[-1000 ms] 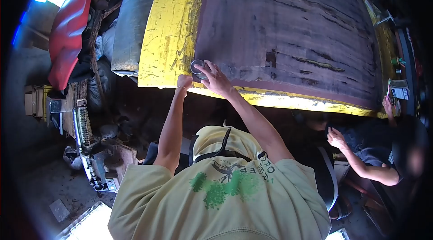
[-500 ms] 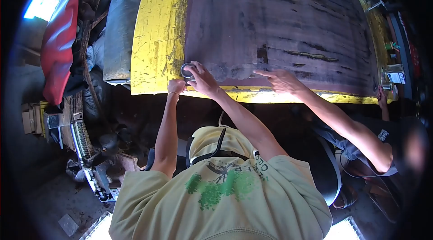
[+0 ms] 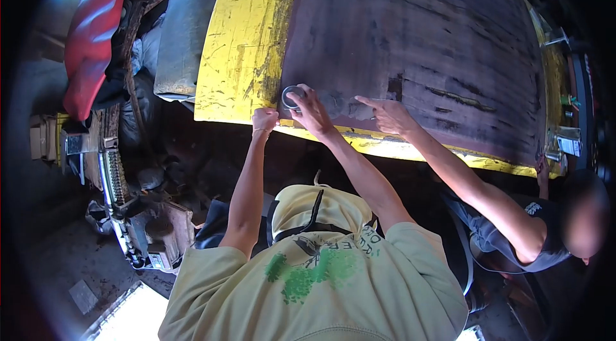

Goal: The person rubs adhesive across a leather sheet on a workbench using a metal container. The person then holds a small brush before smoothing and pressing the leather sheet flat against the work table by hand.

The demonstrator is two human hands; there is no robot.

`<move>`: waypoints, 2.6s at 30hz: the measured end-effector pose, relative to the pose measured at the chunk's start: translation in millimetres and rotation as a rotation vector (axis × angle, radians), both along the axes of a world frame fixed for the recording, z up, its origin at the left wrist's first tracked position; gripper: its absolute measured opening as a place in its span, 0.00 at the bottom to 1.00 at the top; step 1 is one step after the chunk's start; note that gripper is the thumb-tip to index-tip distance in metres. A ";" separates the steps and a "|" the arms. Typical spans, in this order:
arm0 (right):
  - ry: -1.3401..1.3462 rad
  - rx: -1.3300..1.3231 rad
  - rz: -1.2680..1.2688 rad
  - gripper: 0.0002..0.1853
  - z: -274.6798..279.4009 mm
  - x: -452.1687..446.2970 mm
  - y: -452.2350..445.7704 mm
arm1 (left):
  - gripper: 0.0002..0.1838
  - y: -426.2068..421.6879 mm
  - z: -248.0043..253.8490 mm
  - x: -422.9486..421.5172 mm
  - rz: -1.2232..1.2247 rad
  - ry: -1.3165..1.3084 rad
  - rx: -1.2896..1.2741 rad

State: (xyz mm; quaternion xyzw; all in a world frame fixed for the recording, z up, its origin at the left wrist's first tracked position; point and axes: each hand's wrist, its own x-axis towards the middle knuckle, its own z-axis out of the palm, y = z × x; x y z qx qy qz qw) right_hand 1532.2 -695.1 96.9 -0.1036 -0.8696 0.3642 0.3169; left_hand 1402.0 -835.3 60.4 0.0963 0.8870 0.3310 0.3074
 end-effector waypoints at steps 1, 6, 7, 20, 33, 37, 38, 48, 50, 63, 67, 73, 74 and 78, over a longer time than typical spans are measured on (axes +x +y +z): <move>0.010 -0.008 -0.003 0.35 0.5 1.7 2.7 | 0.11 0.9 1.6 -0.7 -0.012 -0.009 -0.039; -0.010 -0.056 -0.004 0.33 4.8 7.2 10.6 | 0.12 -0.1 1.7 -1.9 0.049 -0.088 -0.005; -0.005 -0.032 -0.028 0.33 4.0 9.1 13.3 | 0.12 -0.4 2.1 -1.5 0.047 -0.112 0.002; -0.116 0.025 -0.161 0.32 1.9 33.9 48.6 | 0.11 -0.8 14.4 -6.1 0.034 -0.278 0.117; -0.262 -0.048 -0.088 0.31 16.5 41.1 52.2 | 0.06 6.7 9.9 25.8 0.210 -0.411 0.564; -0.229 -0.027 -0.082 0.28 17.3 39.7 54.3 | 0.13 16.6 32.4 40.4 0.359 -0.446 0.591; -0.209 -0.040 -0.067 0.28 16.2 39.2 55.6 | 0.13 20.5 34.6 44.5 0.363 -0.447 0.592; -0.142 -0.099 -0.064 0.26 17.1 39.1 58.1 | 0.14 32.8 34.2 55.4 0.618 -0.698 0.799; -0.142 -0.094 -0.068 0.26 17.0 38.5 56.8 | 0.20 34.0 30.9 54.5 0.597 -0.673 0.771; -0.105 -0.085 -0.054 0.27 8.1 37.7 60.9 | 0.07 41.3 31.5 74.5 0.503 -0.348 0.755; -0.100 -0.092 -0.056 0.27 8.6 37.7 61.6 | 0.10 42.7 28.4 67.0 0.555 -0.418 0.710; -0.120 -0.100 -0.060 0.27 10.2 38.5 62.0 | 0.08 54.7 55.1 70.5 0.512 -0.494 0.758; -0.099 -0.121 -0.061 0.28 9.3 38.4 62.3 | 0.08 55.0 56.9 70.4 0.550 -0.548 0.833; -0.055 -0.153 -0.047 0.28 10.0 37.7 65.7 | 0.05 63.1 67.1 65.2 0.548 -0.604 0.814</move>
